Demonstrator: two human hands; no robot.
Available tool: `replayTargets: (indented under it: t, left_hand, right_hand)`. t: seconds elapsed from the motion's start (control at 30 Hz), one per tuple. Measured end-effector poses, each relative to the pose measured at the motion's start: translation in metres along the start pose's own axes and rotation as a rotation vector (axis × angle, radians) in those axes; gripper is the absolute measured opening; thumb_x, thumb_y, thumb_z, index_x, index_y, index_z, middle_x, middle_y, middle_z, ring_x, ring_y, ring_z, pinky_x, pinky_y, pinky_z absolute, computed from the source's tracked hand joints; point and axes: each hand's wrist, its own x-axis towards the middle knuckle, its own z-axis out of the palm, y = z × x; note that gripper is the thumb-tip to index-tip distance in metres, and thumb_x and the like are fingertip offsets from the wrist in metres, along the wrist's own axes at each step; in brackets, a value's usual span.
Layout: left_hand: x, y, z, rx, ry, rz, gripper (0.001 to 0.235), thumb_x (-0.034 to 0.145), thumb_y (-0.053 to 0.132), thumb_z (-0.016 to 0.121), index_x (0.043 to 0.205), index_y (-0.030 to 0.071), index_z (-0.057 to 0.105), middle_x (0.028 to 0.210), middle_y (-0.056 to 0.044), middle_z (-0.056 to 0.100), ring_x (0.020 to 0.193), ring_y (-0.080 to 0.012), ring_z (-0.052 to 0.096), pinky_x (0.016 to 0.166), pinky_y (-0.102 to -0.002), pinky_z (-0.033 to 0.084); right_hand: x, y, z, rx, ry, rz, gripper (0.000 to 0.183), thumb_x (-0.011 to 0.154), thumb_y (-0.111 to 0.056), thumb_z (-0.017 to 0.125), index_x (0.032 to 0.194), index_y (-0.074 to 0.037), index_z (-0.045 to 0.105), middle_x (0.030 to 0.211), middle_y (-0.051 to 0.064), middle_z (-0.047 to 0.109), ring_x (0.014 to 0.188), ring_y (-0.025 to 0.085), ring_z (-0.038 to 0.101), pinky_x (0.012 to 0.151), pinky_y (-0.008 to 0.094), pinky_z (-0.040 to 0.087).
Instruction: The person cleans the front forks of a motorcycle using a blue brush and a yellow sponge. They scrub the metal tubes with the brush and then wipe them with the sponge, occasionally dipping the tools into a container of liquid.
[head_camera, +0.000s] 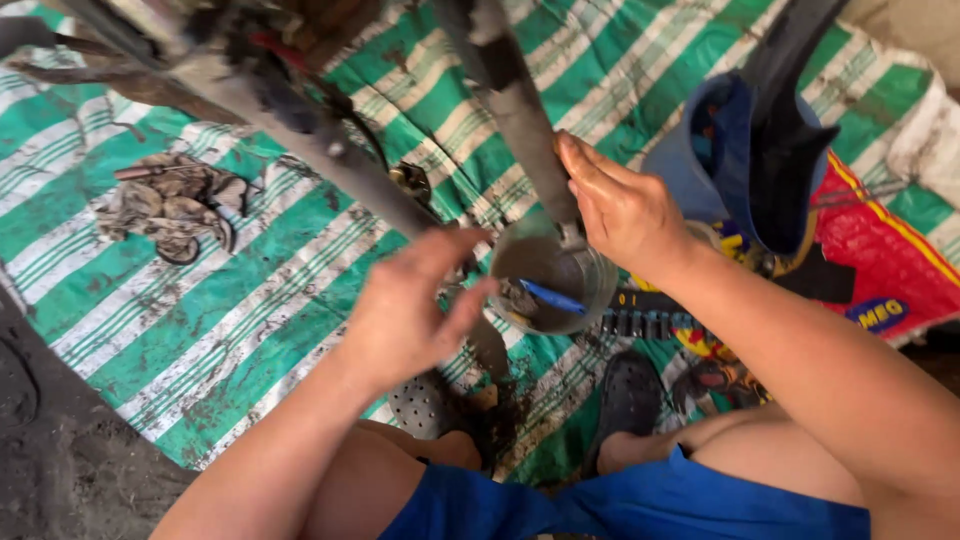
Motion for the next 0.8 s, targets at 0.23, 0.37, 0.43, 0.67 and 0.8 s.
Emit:
replayTargets:
  t: [0.23,0.37,0.43,0.67,0.8]
  left_hand:
    - [-0.029,-0.050,0.153,0.148,-0.710,-0.162,0.019,0.101,0.020,0.070,0.112,0.014,0.084,0.103,-0.012,0.083,0.092,-0.0410,0.084,0.075,-0.054,0.070]
    - [-0.028,-0.117,0.271,0.405,-1.010,-0.356,0.030,0.099,0.011,0.066,0.125,0.015,0.081,0.121,-0.008,0.083,0.111,-0.0378,0.082,0.093,-0.052,0.070]
    - [-0.050,-0.174,0.343,0.389,-1.070,-0.408,0.038,0.104,0.008,0.065,0.141,0.012,0.070,0.136,-0.017,0.072,0.120,-0.0417,0.078,0.094,-0.063,0.067]
    - [-0.118,-0.294,0.453,0.539,-1.129,-0.369,0.041,0.067,0.020,0.096,0.108,0.021,0.088,0.106,-0.013,0.077,0.107,-0.0398,0.080,0.085,-0.053,0.070]
    - [-0.131,-0.355,0.454,0.104,-0.483,-1.127,0.090,0.106,0.063,0.059,0.167,0.001,0.039,0.160,-0.020,0.059,0.138,-0.0372,0.063,0.115,-0.046,0.052]
  right_hand:
    - [-0.034,0.053,-0.044,0.104,-0.409,0.185,0.051,0.107,0.002,0.056,0.153,-0.010,0.075,0.128,0.019,0.083,0.101,0.042,0.080,0.081,0.049,0.068]
    - [-0.035,0.072,-0.059,0.096,-0.642,0.337,0.044,0.102,0.001,0.062,0.141,-0.003,0.081,0.118,0.026,0.084,0.106,0.046,0.079,0.087,0.055,0.066]
    - [-0.030,0.073,-0.060,0.132,-0.633,0.363,0.044,0.102,0.000,0.061,0.141,-0.006,0.081,0.117,0.027,0.083,0.108,0.047,0.078,0.087,0.056,0.065]
    - [-0.041,0.092,-0.055,0.196,-0.588,0.391,0.042,0.102,-0.003,0.061,0.137,-0.011,0.083,0.119,0.023,0.083,0.113,0.044,0.077,0.088,0.054,0.064]
    - [-0.039,0.090,-0.055,0.116,-0.515,0.401,0.035,0.097,0.002,0.066,0.126,-0.003,0.085,0.098,0.019,0.084,0.063,0.038,0.075,0.067,0.050,0.062]
